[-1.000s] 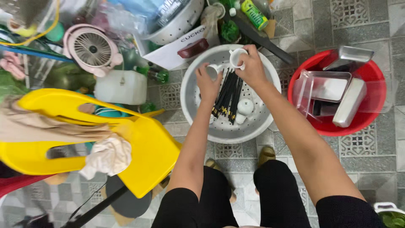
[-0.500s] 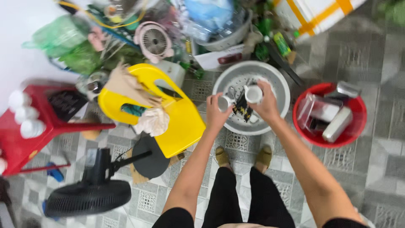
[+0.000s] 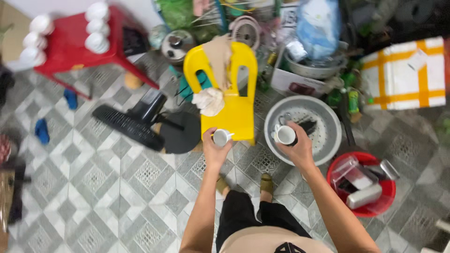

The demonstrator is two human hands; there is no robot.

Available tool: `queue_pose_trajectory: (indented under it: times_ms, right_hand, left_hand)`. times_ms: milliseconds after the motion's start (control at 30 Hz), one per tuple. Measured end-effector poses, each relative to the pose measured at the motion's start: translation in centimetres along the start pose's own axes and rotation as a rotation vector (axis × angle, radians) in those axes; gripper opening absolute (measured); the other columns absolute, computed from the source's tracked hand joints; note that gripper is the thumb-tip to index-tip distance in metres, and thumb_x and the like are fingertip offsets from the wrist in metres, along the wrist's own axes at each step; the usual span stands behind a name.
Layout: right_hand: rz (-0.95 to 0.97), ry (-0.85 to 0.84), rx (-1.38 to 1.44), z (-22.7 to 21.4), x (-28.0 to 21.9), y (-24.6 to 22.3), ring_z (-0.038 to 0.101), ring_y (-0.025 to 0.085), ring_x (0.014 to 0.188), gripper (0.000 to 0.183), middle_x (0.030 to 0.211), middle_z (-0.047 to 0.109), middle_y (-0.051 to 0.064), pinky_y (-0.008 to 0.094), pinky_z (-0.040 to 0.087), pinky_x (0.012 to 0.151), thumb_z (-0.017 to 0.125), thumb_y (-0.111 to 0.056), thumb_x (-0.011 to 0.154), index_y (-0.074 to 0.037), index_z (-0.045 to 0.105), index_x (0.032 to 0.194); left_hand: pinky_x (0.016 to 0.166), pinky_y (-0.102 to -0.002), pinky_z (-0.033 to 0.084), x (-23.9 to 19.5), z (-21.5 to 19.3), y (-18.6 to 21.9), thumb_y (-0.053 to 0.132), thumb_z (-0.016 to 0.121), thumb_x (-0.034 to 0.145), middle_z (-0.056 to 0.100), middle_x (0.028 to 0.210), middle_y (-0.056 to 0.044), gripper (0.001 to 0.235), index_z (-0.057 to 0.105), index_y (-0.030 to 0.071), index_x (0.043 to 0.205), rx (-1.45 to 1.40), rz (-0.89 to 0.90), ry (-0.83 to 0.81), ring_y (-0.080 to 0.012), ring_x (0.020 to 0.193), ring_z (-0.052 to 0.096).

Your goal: The person repeatedly picks up bowls and cups from a white colander and places them on a red table. The person handles the items one or two at a time, walking back and forth between the basin and the table to arrange them.

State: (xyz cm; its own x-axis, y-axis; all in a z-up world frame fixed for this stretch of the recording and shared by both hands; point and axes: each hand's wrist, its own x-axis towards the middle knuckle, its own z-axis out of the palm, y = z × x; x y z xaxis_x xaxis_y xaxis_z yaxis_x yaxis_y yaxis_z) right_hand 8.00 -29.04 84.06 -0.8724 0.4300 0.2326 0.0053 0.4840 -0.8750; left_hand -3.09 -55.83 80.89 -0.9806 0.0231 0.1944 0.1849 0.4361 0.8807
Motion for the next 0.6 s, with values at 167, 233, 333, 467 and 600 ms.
queue_pose_trajectory:
  times_ms: [167,233,333,467,600]
  right_hand:
    - [-0.116,-0.189,-0.022,7.2,-2.0,-6.1,0.067,0.027,0.116,0.068,0.128,0.068,0.014,0.036,0.052,0.099,0.089,-0.009,0.068,-0.006,0.062,0.13]
    - [-0.174,-0.252,-0.004,10.8,-3.3,-9.0,0.068,0.027,0.114,0.069,0.125,0.069,0.014,0.036,0.052,0.098,0.09,-0.01,0.067,-0.006,0.062,0.129]
    - [-0.232,-0.345,0.014,18.5,-4.5,-14.2,0.069,0.028,0.113,0.068,0.122,0.07,0.013,0.037,0.053,0.097,0.091,-0.01,0.067,-0.006,0.063,0.128]
    - [-0.288,-0.42,0.053,29.2,-7.3,-21.5,0.07,0.027,0.111,0.069,0.121,0.07,0.012,0.038,0.055,0.094,0.091,-0.011,0.065,-0.008,0.064,0.128]
    - [-0.317,-0.512,0.119,39.3,-11.3,-28.2,0.069,0.027,0.112,0.069,0.124,0.07,0.012,0.038,0.055,0.093,0.091,-0.01,0.066,-0.009,0.063,0.129]
  left_hand:
    - [0.093,-0.042,0.052,-2.6,-12.8,-1.5,0.016,0.088,0.068,0.062,0.116,-0.018,0.058,0.061,0.001,0.118,0.065,-0.005,0.142,-0.0346,0.107,0.062]
    - [0.094,-0.042,0.052,-3.7,-17.9,-2.0,0.015,0.087,0.069,0.063,0.116,-0.018,0.056,0.062,0.002,0.118,0.081,0.01,0.208,-0.0351,0.108,0.062]
    - [0.095,-0.043,0.052,-3.6,-26.8,-4.1,0.014,0.086,0.07,0.063,0.115,-0.017,0.055,0.063,0.004,0.119,0.12,0.028,0.318,-0.0355,0.109,0.062]
    - [0.095,-0.045,0.05,-4.7,-39.3,-7.8,0.015,0.088,0.067,0.063,0.115,-0.017,0.059,0.063,0.005,0.12,0.205,-0.027,0.4,-0.0363,0.111,0.06]
    - [0.097,-0.045,0.05,-6.3,-50.7,-11.7,0.017,0.089,0.068,0.064,0.116,-0.015,0.059,0.063,0.005,0.12,0.27,-0.028,0.424,-0.0363,0.114,0.059]
